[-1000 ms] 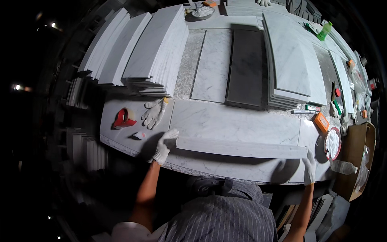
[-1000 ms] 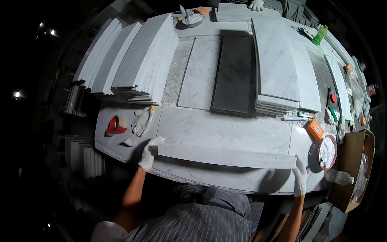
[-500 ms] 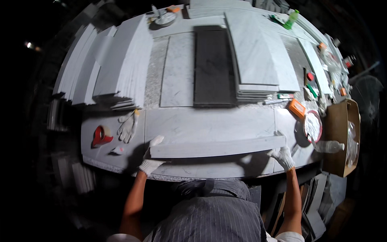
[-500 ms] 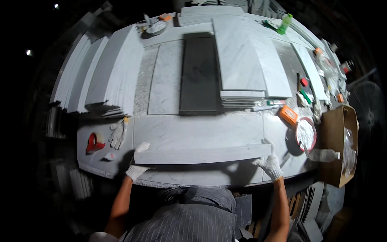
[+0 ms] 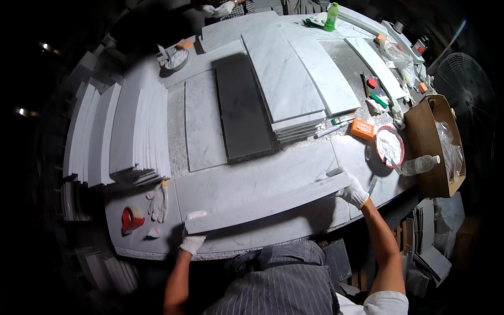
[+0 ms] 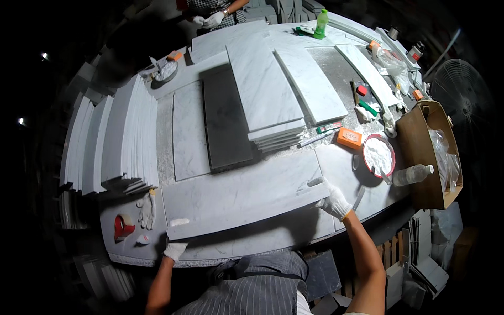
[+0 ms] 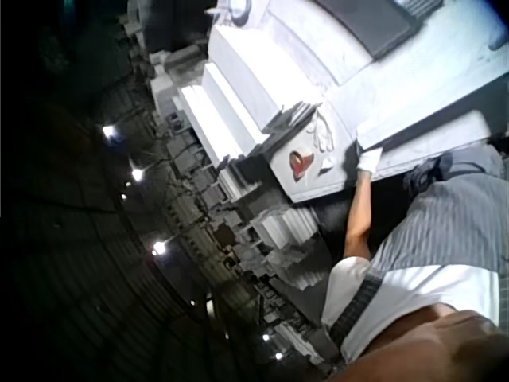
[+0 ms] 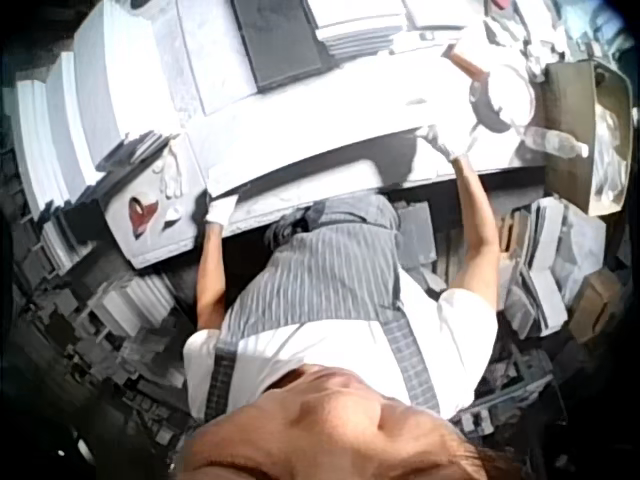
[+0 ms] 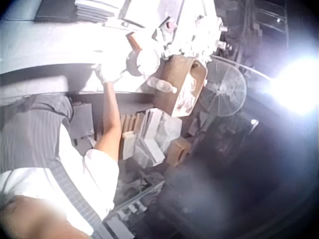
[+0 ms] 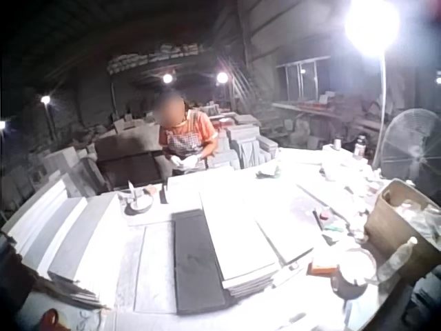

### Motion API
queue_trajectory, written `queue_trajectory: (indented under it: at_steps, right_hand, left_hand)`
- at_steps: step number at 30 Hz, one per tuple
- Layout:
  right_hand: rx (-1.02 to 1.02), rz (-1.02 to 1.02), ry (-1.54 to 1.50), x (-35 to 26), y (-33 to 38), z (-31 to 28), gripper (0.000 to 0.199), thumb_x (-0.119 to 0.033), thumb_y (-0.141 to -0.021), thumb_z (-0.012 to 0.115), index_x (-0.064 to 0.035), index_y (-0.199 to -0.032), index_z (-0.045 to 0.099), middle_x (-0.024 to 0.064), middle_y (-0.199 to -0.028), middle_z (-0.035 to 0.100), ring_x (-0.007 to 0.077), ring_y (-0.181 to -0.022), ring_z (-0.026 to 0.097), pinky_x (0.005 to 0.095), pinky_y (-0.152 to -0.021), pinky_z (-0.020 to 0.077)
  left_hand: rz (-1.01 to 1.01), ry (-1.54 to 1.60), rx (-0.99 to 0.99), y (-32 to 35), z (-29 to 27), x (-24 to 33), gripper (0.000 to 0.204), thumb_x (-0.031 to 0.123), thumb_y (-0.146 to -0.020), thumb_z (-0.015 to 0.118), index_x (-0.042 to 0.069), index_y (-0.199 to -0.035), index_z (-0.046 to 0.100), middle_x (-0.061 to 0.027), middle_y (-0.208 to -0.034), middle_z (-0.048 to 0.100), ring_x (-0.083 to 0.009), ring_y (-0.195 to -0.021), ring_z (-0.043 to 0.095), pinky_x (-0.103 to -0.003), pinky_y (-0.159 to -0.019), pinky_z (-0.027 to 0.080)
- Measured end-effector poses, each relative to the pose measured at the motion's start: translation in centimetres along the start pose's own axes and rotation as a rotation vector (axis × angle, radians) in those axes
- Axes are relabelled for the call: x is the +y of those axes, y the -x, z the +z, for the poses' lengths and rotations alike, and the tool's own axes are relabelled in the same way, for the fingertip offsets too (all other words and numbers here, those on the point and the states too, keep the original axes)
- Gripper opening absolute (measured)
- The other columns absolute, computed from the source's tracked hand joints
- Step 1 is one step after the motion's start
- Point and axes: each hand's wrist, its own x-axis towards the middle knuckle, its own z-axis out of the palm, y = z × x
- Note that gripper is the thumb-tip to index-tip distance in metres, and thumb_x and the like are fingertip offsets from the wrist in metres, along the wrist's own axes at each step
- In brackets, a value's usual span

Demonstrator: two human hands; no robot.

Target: The person picks up white rectangular tiles from a stack, places them on a workbench, and applies glue to the edges using a small bottle. The person then uses a metal tool to spread the glue along the tile edges. Another person is visible working at a separate table in the background.

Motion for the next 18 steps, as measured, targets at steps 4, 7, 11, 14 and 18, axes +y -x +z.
queue_trajectory:
  at_steps: [4,7,11,14,18]
  right_hand:
    - [0.095,-0.084,0.27,1.5,1.3,-0.7,0.039,-0.008,-0.074,0.073,-0.0072,-0.112,0.06,0.008,-0.099,0.065,0.0219,-0.09,0.066,0.0293,-0.076,0.0538]
    - [0.02,0.131,0.194,1.0,0.7,-1.1,0.041,-0.013,-0.075,0.072,-0.0074,-0.114,0.059,0.0109,-0.099,0.066,0.0236,-0.089,0.066,0.0307,-0.075,0.0536]
    - [-0.11,0.122,0.227,1.8,0.3,-1.2,0.057,-0.032,-0.074,0.074,-0.0066,-0.121,0.055,0.0163,-0.099,0.066,0.0308,-0.089,0.066,0.0347,-0.077,0.0527]
    - [-0.048,0.14,0.159,2.0,5.0,-0.1,0.072,-0.047,-0.073,0.075,-0.0059,-0.127,0.052,0.0203,-0.099,0.066,0.0363,-0.089,0.066,0.0377,-0.078,0.052]
    - [0.177,0.393,-0.033,2.0,14.4,2.1,0.067,-0.049,-0.076,0.076,-0.0071,-0.124,0.056,0.0179,-0.1,0.068,0.0331,-0.089,0.067,0.0377,-0.081,0.0512]
  left_hand:
    - [0.137,-0.271,-0.177,0.3,1.6,-2.8,0.04,0.029,-0.089,0.056,0.008,-0.123,0.059,-0.0115,-0.127,0.06,-0.0302,-0.119,0.054,-0.04,-0.102,0.043]
    - [-0.11,-0.138,-0.351,0.4,0.7,-3.6,0.047,0.04,-0.09,0.056,0.01,-0.126,0.059,-0.0126,-0.133,0.057,-0.0326,-0.125,0.05,-0.042,-0.108,0.037]
    - [-0.33,-0.208,-0.69,-2.5,-1.4,-4.4,0.063,0.049,-0.077,0.075,0.002,-0.117,0.063,-0.0177,-0.119,0.065,-0.0291,-0.108,0.062,-0.04,-0.093,0.049]
    - [-0.404,0.093,-0.616,-4.4,-3.0,-3.0,0.061,0.043,-0.078,0.077,-0.004,-0.114,0.063,-0.019,-0.111,0.068,-0.0246,-0.098,0.066,-0.035,-0.083,0.052]
    - [-0.424,0.444,-0.63,-8.4,-3.6,5.2,0.052,0.034,-0.081,0.077,-0.005,-0.112,0.063,-0.0129,-0.106,0.069,-0.0209,-0.094,0.065,-0.034,-0.083,0.052]
